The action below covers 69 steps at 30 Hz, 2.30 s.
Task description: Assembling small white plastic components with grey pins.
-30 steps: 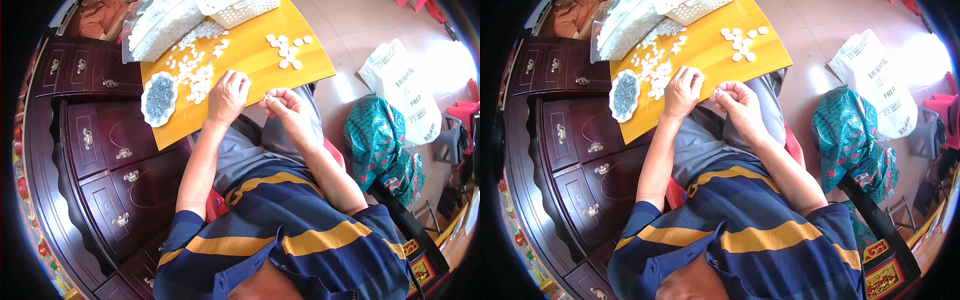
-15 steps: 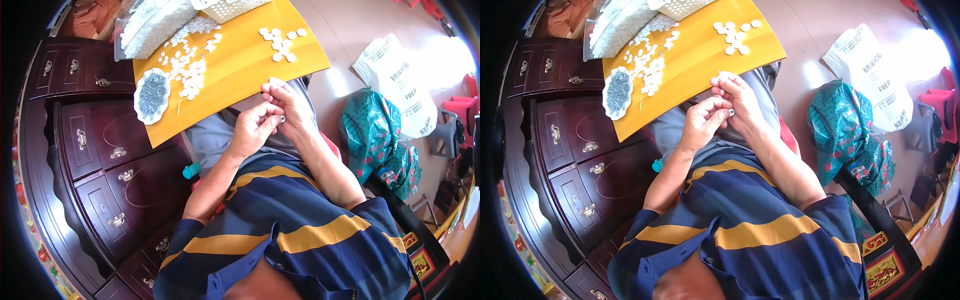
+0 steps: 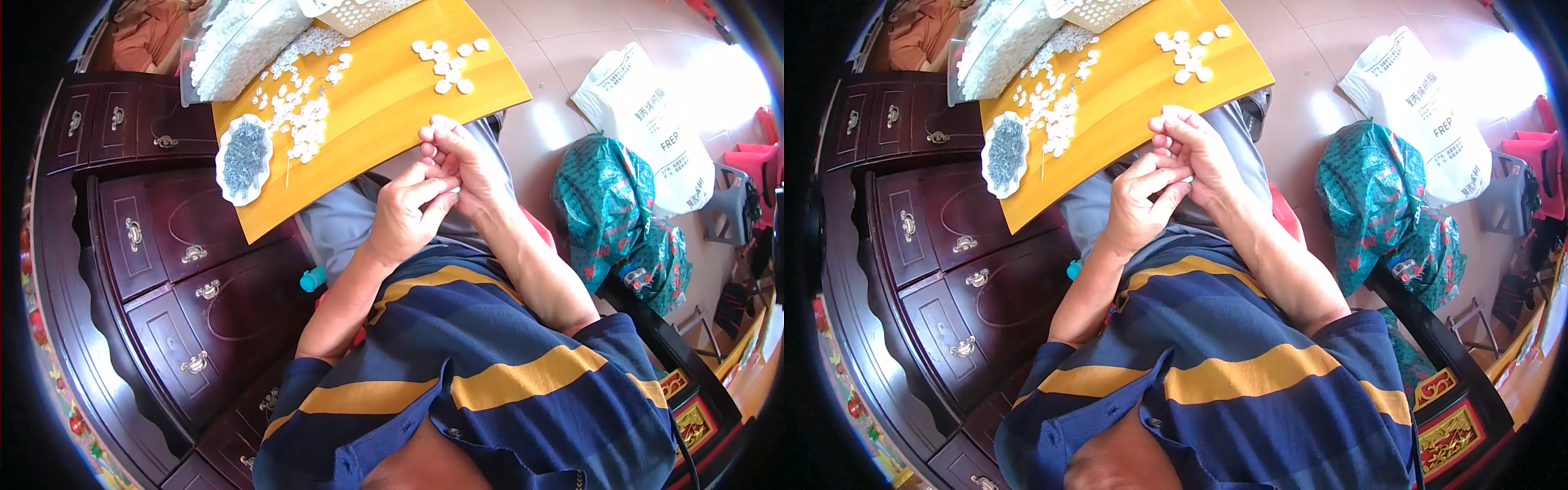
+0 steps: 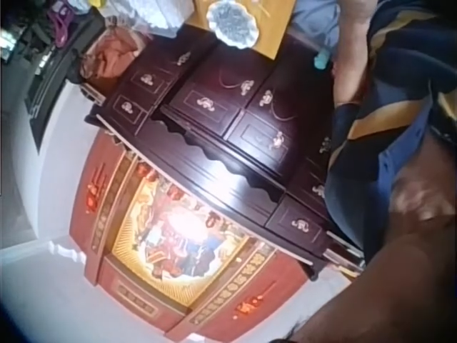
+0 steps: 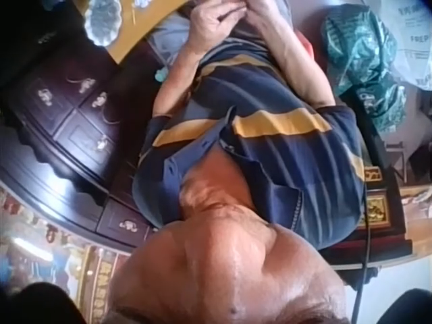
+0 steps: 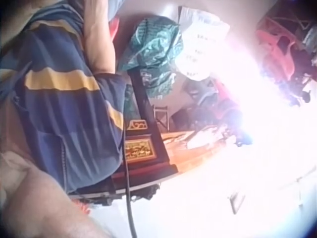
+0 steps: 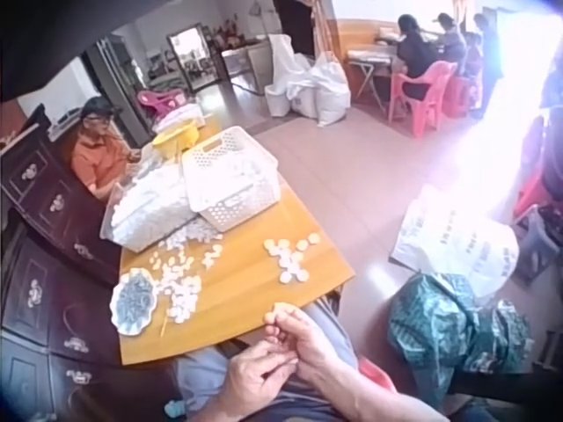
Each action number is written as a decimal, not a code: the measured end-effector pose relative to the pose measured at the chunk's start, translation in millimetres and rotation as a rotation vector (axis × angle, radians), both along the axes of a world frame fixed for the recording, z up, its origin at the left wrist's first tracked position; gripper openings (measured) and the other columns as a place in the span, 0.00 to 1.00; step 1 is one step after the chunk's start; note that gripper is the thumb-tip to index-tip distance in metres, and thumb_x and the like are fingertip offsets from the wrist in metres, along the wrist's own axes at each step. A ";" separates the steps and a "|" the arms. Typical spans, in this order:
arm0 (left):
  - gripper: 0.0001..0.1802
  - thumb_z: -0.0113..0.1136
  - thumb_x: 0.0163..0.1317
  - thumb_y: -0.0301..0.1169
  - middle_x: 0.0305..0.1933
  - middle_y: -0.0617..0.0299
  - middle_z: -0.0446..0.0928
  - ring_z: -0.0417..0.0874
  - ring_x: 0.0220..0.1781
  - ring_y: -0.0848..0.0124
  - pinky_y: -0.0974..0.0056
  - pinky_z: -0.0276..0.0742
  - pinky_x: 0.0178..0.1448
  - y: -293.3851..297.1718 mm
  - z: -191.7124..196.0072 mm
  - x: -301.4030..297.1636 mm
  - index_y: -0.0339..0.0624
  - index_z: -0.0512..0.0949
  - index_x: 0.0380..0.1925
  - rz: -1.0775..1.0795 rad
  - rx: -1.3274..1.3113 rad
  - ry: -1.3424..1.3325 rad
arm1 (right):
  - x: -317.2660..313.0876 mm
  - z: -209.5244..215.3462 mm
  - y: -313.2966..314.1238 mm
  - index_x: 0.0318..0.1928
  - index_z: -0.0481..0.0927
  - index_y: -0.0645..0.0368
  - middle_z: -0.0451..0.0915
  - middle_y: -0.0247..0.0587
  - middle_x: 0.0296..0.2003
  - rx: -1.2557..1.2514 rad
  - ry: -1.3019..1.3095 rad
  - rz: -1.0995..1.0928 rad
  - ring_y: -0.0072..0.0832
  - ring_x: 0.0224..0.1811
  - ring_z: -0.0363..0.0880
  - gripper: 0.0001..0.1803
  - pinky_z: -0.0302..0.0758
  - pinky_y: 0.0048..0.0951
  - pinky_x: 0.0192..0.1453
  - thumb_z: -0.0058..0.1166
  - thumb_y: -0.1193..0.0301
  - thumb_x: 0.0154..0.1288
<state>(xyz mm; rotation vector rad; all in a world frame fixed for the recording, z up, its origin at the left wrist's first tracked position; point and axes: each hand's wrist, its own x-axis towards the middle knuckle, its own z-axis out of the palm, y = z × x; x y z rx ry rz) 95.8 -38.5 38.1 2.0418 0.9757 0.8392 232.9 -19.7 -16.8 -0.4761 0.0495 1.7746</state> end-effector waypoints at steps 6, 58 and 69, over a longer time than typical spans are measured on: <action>0.11 0.67 0.60 0.17 0.36 0.54 0.82 0.85 0.32 0.63 0.62 0.81 0.38 -4.0 1.8 -0.6 0.32 0.83 0.43 0.066 -0.148 0.006 | -3.8 1.3 -1.1 0.55 0.77 0.57 0.87 0.40 0.43 0.002 -0.053 0.050 0.24 0.40 0.85 0.12 0.85 0.23 0.46 0.60 0.74 0.74; 0.12 0.67 0.65 0.18 0.37 0.61 0.83 0.84 0.34 0.78 0.73 0.80 0.38 34.3 11.2 -63.1 0.32 0.85 0.48 0.119 -0.181 -0.013 | -21.2 8.6 -13.8 0.49 0.83 0.65 0.87 0.34 0.38 0.284 -0.650 0.231 0.17 0.39 0.83 0.08 0.79 0.19 0.45 0.59 0.73 0.77; 0.26 0.76 0.52 0.30 0.45 0.57 0.83 0.86 0.44 0.56 0.55 0.84 0.47 25.7 6.9 -38.5 0.43 0.83 0.53 0.210 0.349 0.382 | -21.0 3.4 -14.2 0.45 0.84 0.57 0.88 0.33 0.40 0.143 -0.495 0.247 0.16 0.40 0.82 0.08 0.78 0.19 0.48 0.61 0.66 0.75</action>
